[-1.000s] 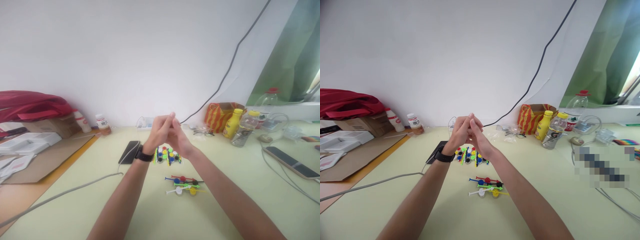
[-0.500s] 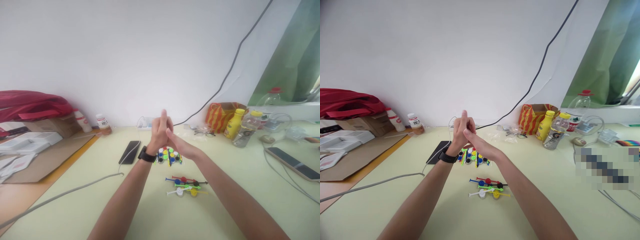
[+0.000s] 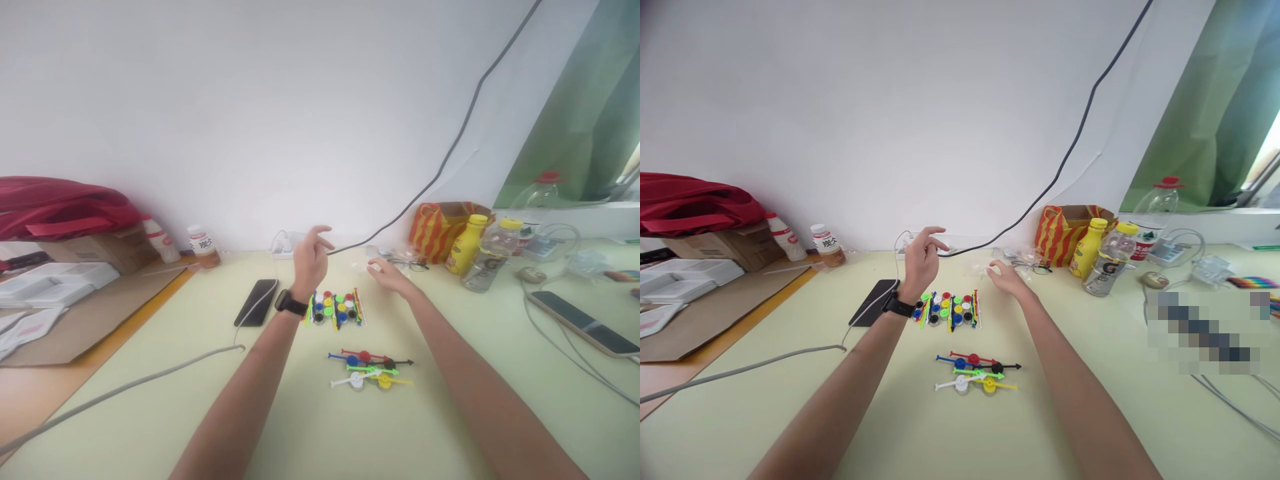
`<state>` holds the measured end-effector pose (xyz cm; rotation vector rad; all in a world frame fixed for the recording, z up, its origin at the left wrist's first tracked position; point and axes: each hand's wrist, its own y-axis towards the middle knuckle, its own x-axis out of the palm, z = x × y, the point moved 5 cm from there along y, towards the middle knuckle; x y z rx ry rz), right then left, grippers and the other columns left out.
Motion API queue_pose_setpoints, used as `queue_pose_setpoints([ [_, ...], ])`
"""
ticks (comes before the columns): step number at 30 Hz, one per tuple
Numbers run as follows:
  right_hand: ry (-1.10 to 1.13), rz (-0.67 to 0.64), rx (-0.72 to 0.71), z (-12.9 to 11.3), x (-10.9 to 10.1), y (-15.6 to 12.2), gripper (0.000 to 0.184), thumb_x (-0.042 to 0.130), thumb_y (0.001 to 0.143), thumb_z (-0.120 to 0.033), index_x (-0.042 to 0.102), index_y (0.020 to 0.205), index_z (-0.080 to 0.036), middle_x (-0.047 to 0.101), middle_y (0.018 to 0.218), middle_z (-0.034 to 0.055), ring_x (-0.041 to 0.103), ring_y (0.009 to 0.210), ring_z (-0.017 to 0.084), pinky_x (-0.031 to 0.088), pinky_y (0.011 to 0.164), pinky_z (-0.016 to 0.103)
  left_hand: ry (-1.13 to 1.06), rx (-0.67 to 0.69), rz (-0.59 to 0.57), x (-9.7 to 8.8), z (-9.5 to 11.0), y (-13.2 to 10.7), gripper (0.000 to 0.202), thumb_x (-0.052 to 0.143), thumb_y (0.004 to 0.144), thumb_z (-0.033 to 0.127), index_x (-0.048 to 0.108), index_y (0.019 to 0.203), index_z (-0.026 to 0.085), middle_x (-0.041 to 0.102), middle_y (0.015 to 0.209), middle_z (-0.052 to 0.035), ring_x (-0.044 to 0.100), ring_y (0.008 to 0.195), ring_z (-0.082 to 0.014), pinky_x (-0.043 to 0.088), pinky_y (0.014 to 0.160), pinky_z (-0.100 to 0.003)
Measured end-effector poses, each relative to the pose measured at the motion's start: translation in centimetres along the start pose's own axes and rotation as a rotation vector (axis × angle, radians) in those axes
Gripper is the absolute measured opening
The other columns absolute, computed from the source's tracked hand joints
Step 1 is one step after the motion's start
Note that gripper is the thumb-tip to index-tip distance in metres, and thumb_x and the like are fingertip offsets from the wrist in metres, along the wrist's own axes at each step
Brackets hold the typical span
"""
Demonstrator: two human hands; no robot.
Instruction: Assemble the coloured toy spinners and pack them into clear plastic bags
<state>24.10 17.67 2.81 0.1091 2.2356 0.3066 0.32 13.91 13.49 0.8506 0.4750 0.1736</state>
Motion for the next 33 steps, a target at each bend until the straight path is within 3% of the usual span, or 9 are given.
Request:
queue_pose_setpoints([
  [4, 0.154, -0.035, 0.094, 1.3, 1.6, 0.0, 0.036, 0.054, 0.093, -0.045, 0.071, 0.116, -0.022, 0.072, 0.108, 0.0096, 0.065, 0.089, 0.021, 0.052, 0.084, 0.034, 0.05, -0.012, 0.095, -0.2, -0.6, -0.7, 0.05, 0.038, 0.079, -0.001, 0.069, 0.11, 0.022, 0.077, 0.079, 0.0024, 0.057, 0.056, -0.0144, 0.042, 0.063, -0.026],
  [9, 0.334, -0.048, 0.146, 2.2, 1.8, 0.7, 0.046, 0.053, 0.092, -0.053, 0.074, 0.106, -0.015, 0.073, 0.101, 0.0124, 0.068, 0.081, 0.02, 0.055, 0.069, 0.03, 0.025, -0.01, 0.144, -0.5, -0.6, -0.8, 0.037, 0.038, 0.075, -0.001, 0.067, 0.076, 0.021, 0.074, 0.075, 0.0011, 0.066, 0.069, -0.0158, 0.046, 0.071, -0.027],
  [13, 0.364, 0.009, 0.14, 2.6, 0.3, 1.7, 0.049, 0.05, 0.094, -0.054, 0.071, 0.111, -0.014, 0.072, 0.113, 0.0149, 0.07, 0.09, 0.021, 0.056, 0.071, 0.028, -0.09, -0.065, 0.082, -0.1, -0.6, -0.4, 0.03, 0.041, 0.088, 0.009, 0.069, 0.089, 0.021, 0.075, 0.08, 0.0004, 0.064, 0.059, -0.0132, 0.045, 0.061, -0.025],
  [17, 0.27, 0.045, 0.093, 2.4, 0.2, 2.0, 0.041, 0.049, 0.095, -0.046, 0.071, 0.112, -0.015, 0.07, 0.117, 0.0135, 0.067, 0.102, 0.024, 0.055, 0.088, 0.037, -0.09, -0.094, 0.016, 0.4, -0.8, 0.0, 0.028, 0.049, 0.096, 0.026, 0.071, 0.113, 0.021, 0.066, 0.059, 0.0028, 0.064, 0.056, -0.0154, 0.045, 0.058, -0.025],
  [20, 0.167, 0.055, 0.032, 1.8, 1.5, 1.5, 0.029, 0.062, 0.088, -0.036, 0.073, 0.107, -0.018, 0.063, 0.133, 0.0141, 0.053, 0.129, 0.03, 0.04, 0.111, 0.046, -0.036, -0.099, 0.043, 0.3, -1.3, 0.1, 0.037, 0.047, 0.095, 0.024, 0.071, 0.123, 0.02, 0.062, 0.052, 0.0049, 0.06, 0.049, -0.0157, 0.05, 0.068, -0.03],
  [24, -0.113, -0.036, -0.088, 0.8, 3.7, 0.6, 0.028, 0.062, 0.089, -0.032, 0.073, 0.113, -0.021, 0.029, 0.166, 0.009, 0.015, 0.154, 0.036, 0.016, 0.122, 0.055, 0.059, -0.035, 0.135, -0.4, -1.0, 0.0, 0.044, 0.041, 0.085, 0.008, 0.08, 0.1, 0.024, 0.067, 0.055, 0.0044, 0.068, 0.062, -0.0177, 0.042, 0.105, -0.044],
  [26, -0.305, -0.114, -0.133, 0.8, 4.7, 0.2, 0.033, 0.054, 0.095, -0.034, 0.07, 0.121, -0.021, 0.019, 0.17, 0.007, 0.005, 0.156, 0.037, 0.01, 0.122, 0.057, 0.074, -0.018, 0.153, -0.6, -0.5, -0.1, 0.044, 0.041, 0.082, 0.005, 0.079, 0.08, 0.026, 0.064, 0.05, 0.0055, 0.069, 0.064, -0.0181, 0.034, 0.113, -0.046],
  [30, -0.389, -0.16, -0.133, 1.3, 5.4, 0.0, 0.041, 0.045, 0.1, -0.038, 0.064, 0.13, -0.019, 0.03, 0.167, 0.0109, 0.007, 0.156, 0.037, 0.007, 0.122, 0.059, 0.007, -0.03, 0.134, -0.5, 0.3, -0.1, 0.039, 0.042, 0.086, 0.008, 0.075, 0.076, 0.026, 0.062, 0.045, 0.0051, 0.071, 0.069, -0.0198, 0.04, 0.108, -0.045],
  [33, -0.387, -0.161, -0.139, 1.4, 5.5, 0.0, 0.042, 0.043, 0.1, -0.038, 0.061, 0.132, -0.017, 0.041, 0.16, 0.0122, 0.015, 0.154, 0.037, 0.01, 0.122, 0.058, -0.016, -0.001, 0.113, -0.3, 0.6, 0.2, 0.033, 0.047, 0.087, 0.011, 0.076, 0.079, 0.025, 0.077, 0.076, -0.0002, 0.07, 0.093, -0.0227, 0.046, 0.1, -0.041],
])
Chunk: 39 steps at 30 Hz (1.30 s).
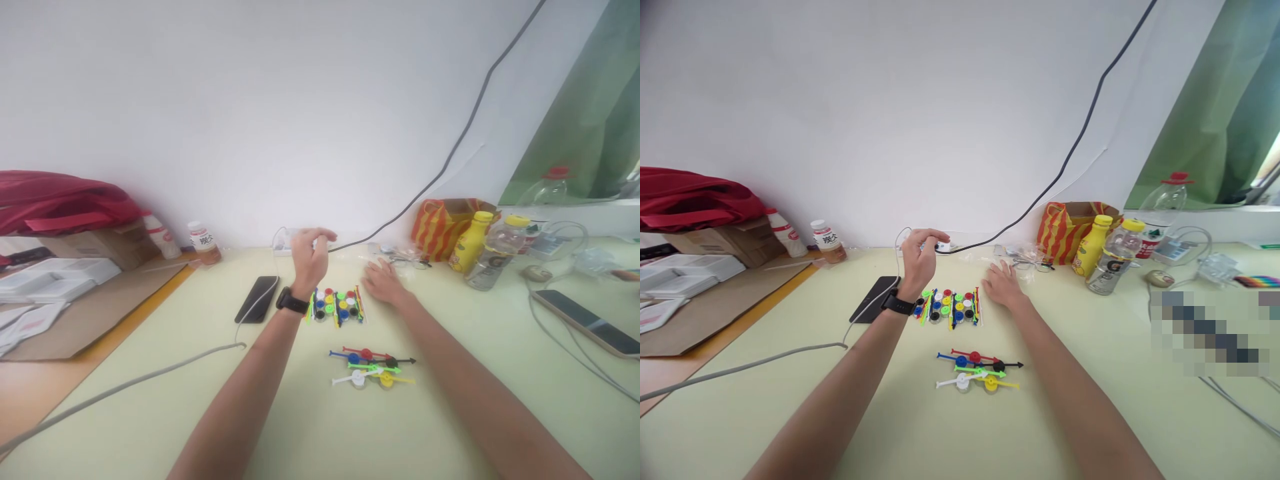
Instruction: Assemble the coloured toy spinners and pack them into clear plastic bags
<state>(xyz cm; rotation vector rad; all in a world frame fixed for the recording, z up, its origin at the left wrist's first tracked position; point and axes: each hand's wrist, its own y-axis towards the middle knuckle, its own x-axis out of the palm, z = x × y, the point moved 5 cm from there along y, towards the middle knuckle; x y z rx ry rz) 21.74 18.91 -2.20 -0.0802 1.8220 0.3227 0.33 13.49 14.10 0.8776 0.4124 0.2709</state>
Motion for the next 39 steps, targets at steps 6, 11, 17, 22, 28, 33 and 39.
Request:
queue_pose_setpoints([
  [6, 0.042, 0.075, -0.068, -0.1, -1.5, 0.3, 0.031, 0.055, 0.093, -0.028, 0.068, 0.117, -0.014, 0.059, 0.141, 0.0165, 0.036, 0.143, 0.034, 0.022, 0.12, 0.049, -0.033, 0.057, -0.004, -0.1, 0.4, 0.3, 0.037, 0.042, 0.068, -0.003, 0.069, 0.069, 0.022, 0.075, 0.085, -0.0018, 0.069, 0.089, -0.0216, 0.05, 0.089, -0.037],
  [11, 0.116, 0.184, -0.115, 0.5, -5.0, 0.7, 0.026, 0.059, 0.08, -0.011, 0.072, 0.103, -0.015, 0.07, 0.121, 0.0136, 0.054, 0.125, 0.029, 0.037, 0.111, 0.041, -0.041, 0.068, 0.051, -0.9, 1.6, 0.2, 0.045, 0.042, 0.062, -0.005, 0.067, 0.088, 0.022, 0.069, 0.08, -0.0014, 0.066, 0.08, -0.0199, 0.049, 0.074, -0.032],
  [17, 0.222, 0.329, -0.11, 0.9, -11.0, -0.2, 0.017, 0.055, 0.081, -0.015, 0.072, 0.085, -0.018, 0.074, 0.103, 0.0094, 0.063, 0.104, 0.026, 0.048, 0.094, 0.038, -0.103, 0.07, 0.048, -1.4, 2.2, 0.4, 0.043, 0.044, 0.056, -0.004, 0.063, 0.085, 0.023, 0.052, 0.059, 0.0043, 0.053, 0.059, -0.0164, 0.04, 0.06, -0.03],
  [22, 0.578, 0.28, -0.146, -0.2, -15.6, -2.2, 0.014, 0.057, 0.077, -0.017, 0.07, 0.079, -0.019, 0.074, 0.085, 0.0054, 0.066, 0.086, 0.022, 0.05, 0.083, 0.035, -0.149, 0.081, -0.181, -0.3, 3.0, 0.8, 0.034, 0.046, 0.061, -0.003, 0.063, 0.077, 0.021, 0.054, 0.059, 0.0031, 0.055, 0.06, -0.0156, 0.041, 0.059, -0.028],
  [28, 0.914, -0.014, -0.214, -3.8, -17.0, -4.1, 0.016, 0.063, 0.079, -0.021, 0.071, 0.092, -0.021, 0.071, 0.091, 0.0031, 0.063, 0.083, 0.019, 0.051, 0.08, 0.034, -0.15, 0.067, -0.685, 1.5, 5.2, -0.4, 0.021, 0.062, 0.091, 0.032, 0.074, 0.106, 0.024, 0.076, 0.101, -0.0054, 0.07, 0.089, -0.0201, 0.053, 0.075, -0.03],
  [33, 0.991, -0.033, -0.184, -4.9, -17.7, -4.9, 0.024, 0.069, 0.084, -0.031, 0.07, 0.106, -0.022, 0.069, 0.099, 0.0043, 0.062, 0.082, 0.018, 0.052, 0.08, 0.036, -0.133, -0.048, -1.046, 2.0, 4.2, -1.7, 0.028, 0.071, 0.086, 0.047, 0.077, 0.086, 0.019, 0.075, 0.074, -0.0059, 0.068, 0.064, -0.0181, 0.048, 0.053, -0.026],
  [39, 0.855, -0.232, -0.177, -4.7, -17.8, -6.0, 0.055, 0.079, 0.08, -0.038, 0.063, 0.131, -0.026, 0.069, 0.094, 0.0035, 0.067, 0.087, 0.021, 0.053, 0.085, 0.037, -0.155, -0.242, -1.044, 0.7, 2.3, -0.7, 0.033, 0.074, 0.084, 0.047, 0.076, 0.094, 0.016, 0.077, 0.083, -0.0092, 0.072, 0.073, -0.0186, 0.052, 0.059, -0.024],
])
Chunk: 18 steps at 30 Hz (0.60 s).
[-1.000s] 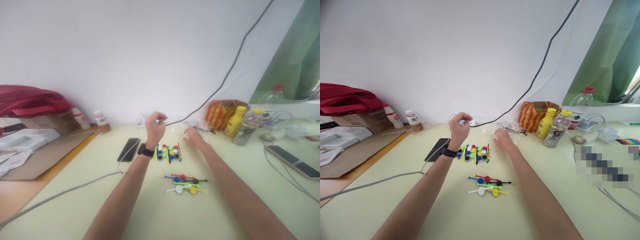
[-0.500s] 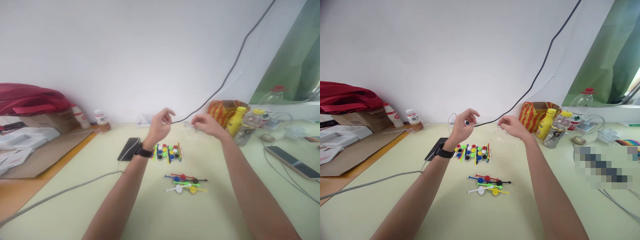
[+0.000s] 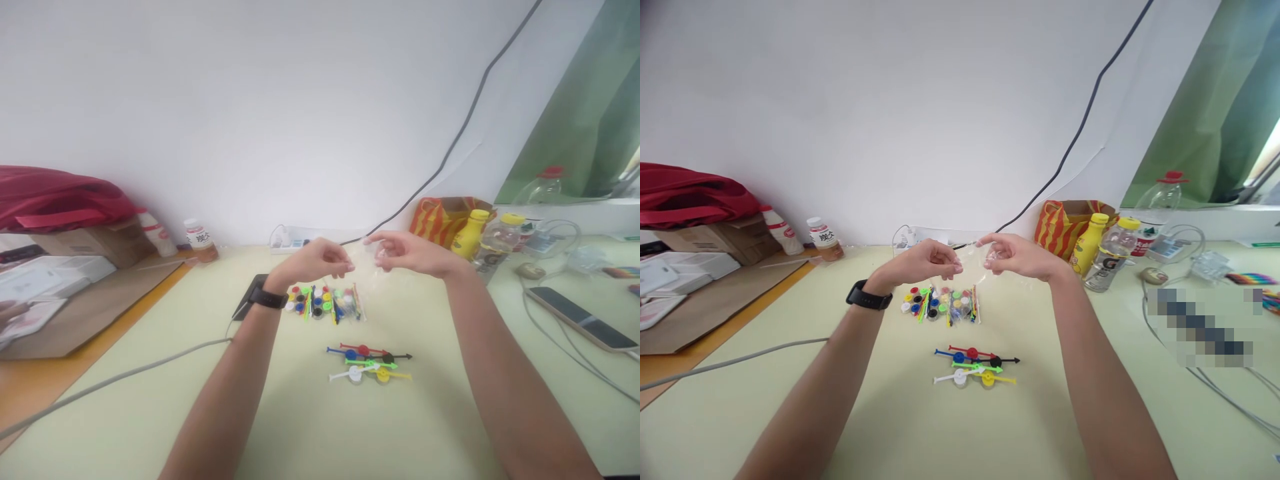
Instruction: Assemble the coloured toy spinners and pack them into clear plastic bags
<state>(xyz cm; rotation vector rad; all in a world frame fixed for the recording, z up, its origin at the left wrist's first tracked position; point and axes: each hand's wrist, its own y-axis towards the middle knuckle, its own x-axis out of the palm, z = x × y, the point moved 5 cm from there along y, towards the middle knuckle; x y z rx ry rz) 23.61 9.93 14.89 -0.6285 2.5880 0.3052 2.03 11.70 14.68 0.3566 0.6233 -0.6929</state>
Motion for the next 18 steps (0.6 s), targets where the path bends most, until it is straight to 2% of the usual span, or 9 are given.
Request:
queue_pose_setpoints([
  [3, 0.007, 0.05, -0.038, -0.1, -0.4, 0.2, 0.049, 0.078, 0.08, -0.04, 0.066, 0.125, -0.023, 0.069, 0.084, 0.0029, 0.066, 0.082, 0.02, 0.053, 0.082, 0.036, 0.046, -0.049, -0.055, -0.6, -0.8, -0.4, 0.035, 0.079, 0.079, 0.047, 0.075, 0.097, 0.017, 0.078, 0.083, -0.0085, 0.072, 0.073, -0.0188, 0.05, 0.059, -0.024],
  [7, 0.002, 0.067, -0.075, -0.5, -0.3, 0.4, 0.044, 0.079, 0.079, -0.044, 0.071, 0.115, -0.021, 0.07, 0.082, 0.0041, 0.065, 0.078, 0.02, 0.052, 0.078, 0.036, 0.142, -0.062, -0.122, -0.8, -1.2, -0.7, 0.041, 0.085, 0.072, 0.049, 0.074, 0.099, 0.019, 0.077, 0.078, -0.0052, 0.069, 0.065, -0.0171, 0.048, 0.057, -0.025],
  [12, -0.068, 0.013, -0.074, -1.2, 0.6, 0.3, 0.039, 0.076, 0.082, -0.051, 0.075, 0.105, -0.02, 0.071, 0.084, 0.0056, 0.063, 0.078, 0.019, 0.051, 0.073, 0.033, 0.08, 0.004, -0.073, -0.7, -0.4, -0.7, 0.03, 0.075, 0.083, 0.046, 0.075, 0.098, 0.02, 0.078, 0.091, -0.0065, 0.072, 0.082, -0.0193, 0.052, 0.068, -0.026],
  [15, -0.073, -0.013, -0.065, -1.6, 1.0, 0.2, 0.037, 0.072, 0.084, -0.053, 0.074, 0.093, -0.018, 0.068, 0.078, 0.0046, 0.06, 0.07, 0.016, 0.048, 0.068, 0.031, 0.069, 0.0, -0.121, -0.6, -0.7, -0.7, 0.023, 0.072, 0.086, 0.042, 0.075, 0.094, 0.021, 0.078, 0.092, -0.0062, 0.072, 0.083, -0.0192, 0.053, 0.069, -0.027],
  [18, -0.096, -0.058, -0.049, -1.9, 1.3, 0.1, 0.036, 0.071, 0.084, -0.053, 0.07, 0.08, -0.017, 0.061, 0.067, 0.0013, 0.053, 0.06, 0.013, 0.043, 0.061, 0.029, 0.098, -0.022, -0.182, -0.5, -1.2, -0.9, 0.022, 0.073, 0.085, 0.042, 0.075, 0.09, 0.02, 0.078, 0.086, -0.0057, 0.071, 0.077, -0.0183, 0.052, 0.063, -0.026],
])
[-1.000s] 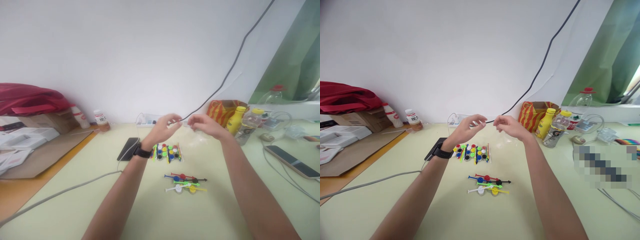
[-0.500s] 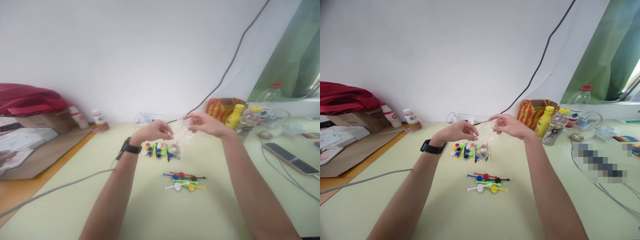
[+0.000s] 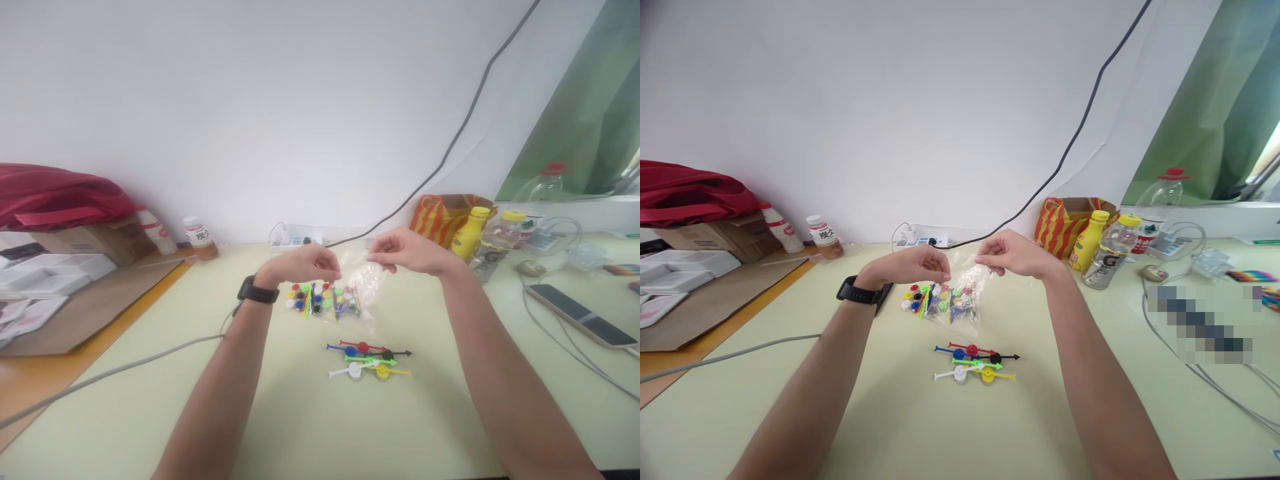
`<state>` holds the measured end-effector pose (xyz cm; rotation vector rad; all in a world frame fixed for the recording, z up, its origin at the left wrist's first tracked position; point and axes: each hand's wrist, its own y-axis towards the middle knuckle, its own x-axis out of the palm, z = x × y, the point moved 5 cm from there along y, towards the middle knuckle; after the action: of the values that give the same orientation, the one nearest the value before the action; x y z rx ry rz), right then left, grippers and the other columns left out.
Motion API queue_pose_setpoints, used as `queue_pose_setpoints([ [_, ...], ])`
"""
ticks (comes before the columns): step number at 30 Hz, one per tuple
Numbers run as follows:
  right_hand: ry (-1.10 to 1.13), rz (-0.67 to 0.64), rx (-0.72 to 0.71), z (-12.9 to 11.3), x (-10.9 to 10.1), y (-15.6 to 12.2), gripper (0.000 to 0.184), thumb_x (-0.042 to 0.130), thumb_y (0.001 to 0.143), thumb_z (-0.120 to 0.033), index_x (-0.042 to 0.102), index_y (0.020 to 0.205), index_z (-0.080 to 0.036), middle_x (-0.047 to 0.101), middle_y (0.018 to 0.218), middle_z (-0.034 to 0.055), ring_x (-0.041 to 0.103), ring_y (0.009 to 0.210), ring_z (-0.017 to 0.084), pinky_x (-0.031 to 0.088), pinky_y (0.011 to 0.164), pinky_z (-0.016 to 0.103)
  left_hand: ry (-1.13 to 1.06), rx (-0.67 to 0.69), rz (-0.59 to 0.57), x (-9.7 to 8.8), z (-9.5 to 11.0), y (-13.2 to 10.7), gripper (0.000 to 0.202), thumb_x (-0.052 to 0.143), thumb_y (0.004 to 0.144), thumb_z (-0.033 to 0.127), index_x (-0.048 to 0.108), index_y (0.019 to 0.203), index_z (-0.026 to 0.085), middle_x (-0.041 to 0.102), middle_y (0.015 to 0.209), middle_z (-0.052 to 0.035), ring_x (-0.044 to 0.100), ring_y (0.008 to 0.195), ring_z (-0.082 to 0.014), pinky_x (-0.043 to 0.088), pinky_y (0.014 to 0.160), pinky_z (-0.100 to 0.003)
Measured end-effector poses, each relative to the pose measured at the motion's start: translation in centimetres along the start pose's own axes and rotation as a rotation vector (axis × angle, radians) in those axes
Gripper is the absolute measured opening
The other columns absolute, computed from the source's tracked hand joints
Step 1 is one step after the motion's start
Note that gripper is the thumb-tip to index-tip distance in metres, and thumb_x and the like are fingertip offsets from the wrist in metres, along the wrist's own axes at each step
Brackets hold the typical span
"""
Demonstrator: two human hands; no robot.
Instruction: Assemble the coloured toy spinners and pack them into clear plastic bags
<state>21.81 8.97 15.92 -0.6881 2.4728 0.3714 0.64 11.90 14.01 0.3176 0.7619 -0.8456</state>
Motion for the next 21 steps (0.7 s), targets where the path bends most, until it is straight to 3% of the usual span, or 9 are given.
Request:
queue_pose_setpoints([
  [2, -0.026, -0.022, 0.0, -0.2, 0.1, 0.0, 0.035, 0.071, 0.084, -0.052, 0.069, 0.077, -0.018, 0.057, 0.063, -0.0004, 0.05, 0.058, 0.012, 0.04, 0.058, 0.028, 0.012, 0.015, 0.023, -0.2, 0.1, -0.1, 0.024, 0.075, 0.083, 0.044, 0.075, 0.09, 0.02, 0.077, 0.084, -0.0054, 0.071, 0.075, -0.0181, 0.051, 0.062, -0.026],
  [7, -0.096, -0.064, 0.003, -0.4, 0.6, 0.0, 0.034, 0.07, 0.084, -0.052, 0.069, 0.079, -0.018, 0.056, 0.063, -0.0005, 0.049, 0.059, 0.013, 0.038, 0.056, 0.027, -0.033, 0.091, 0.216, -1.1, 1.5, -0.6, 0.027, 0.073, 0.086, 0.045, 0.075, 0.097, 0.021, 0.078, 0.092, -0.0066, 0.072, 0.084, -0.0194, 0.055, 0.073, -0.03],
  [12, -0.115, 0.017, -0.023, -0.6, 0.7, 0.4, 0.035, 0.067, 0.085, -0.054, 0.069, 0.085, -0.019, 0.064, 0.078, 0.0024, 0.056, 0.07, 0.015, 0.042, 0.061, 0.027, 0.0, 0.089, 0.257, -1.5, 1.7, -0.8, 0.024, 0.071, 0.088, 0.043, 0.076, 0.093, 0.019, 0.078, 0.089, -0.0074, 0.071, 0.081, -0.0198, 0.055, 0.072, -0.031],
  [16, -0.016, 0.079, -0.005, 0.5, 1.0, 1.1, 0.041, 0.075, 0.081, -0.051, 0.068, 0.109, -0.021, 0.073, 0.099, 0.0062, 0.066, 0.088, 0.02, 0.05, 0.076, 0.031, -0.012, 0.107, 0.386, -2.5, 1.0, -0.9, 0.025, 0.068, 0.09, 0.043, 0.074, 0.091, 0.019, 0.076, 0.089, -0.0077, 0.07, 0.083, -0.0195, 0.054, 0.074, -0.031],
  [19, 0.118, -0.064, 0.031, 2.2, 2.1, 1.9, 0.062, 0.083, 0.076, -0.042, 0.059, 0.13, -0.024, 0.076, 0.103, 0.0068, 0.068, 0.096, 0.022, 0.051, 0.087, 0.035, -0.035, 0.098, 0.501, -3.6, -0.1, -1.1, 0.026, 0.07, 0.088, 0.043, 0.074, 0.092, 0.018, 0.075, 0.087, -0.0083, 0.069, 0.08, -0.0191, 0.054, 0.072, -0.031],
  [21, 0.186, -0.118, 0.038, 3.3, 2.4, 2.3, 0.066, 0.083, 0.075, -0.038, 0.057, 0.134, -0.024, 0.076, 0.098, 0.0053, 0.069, 0.096, 0.022, 0.051, 0.092, 0.037, -0.056, 0.087, 0.576, -4.4, -0.8, -1.5, 0.029, 0.072, 0.086, 0.044, 0.074, 0.099, 0.018, 0.075, 0.087, -0.0084, 0.068, 0.08, -0.0193, 0.054, 0.072, -0.031],
])
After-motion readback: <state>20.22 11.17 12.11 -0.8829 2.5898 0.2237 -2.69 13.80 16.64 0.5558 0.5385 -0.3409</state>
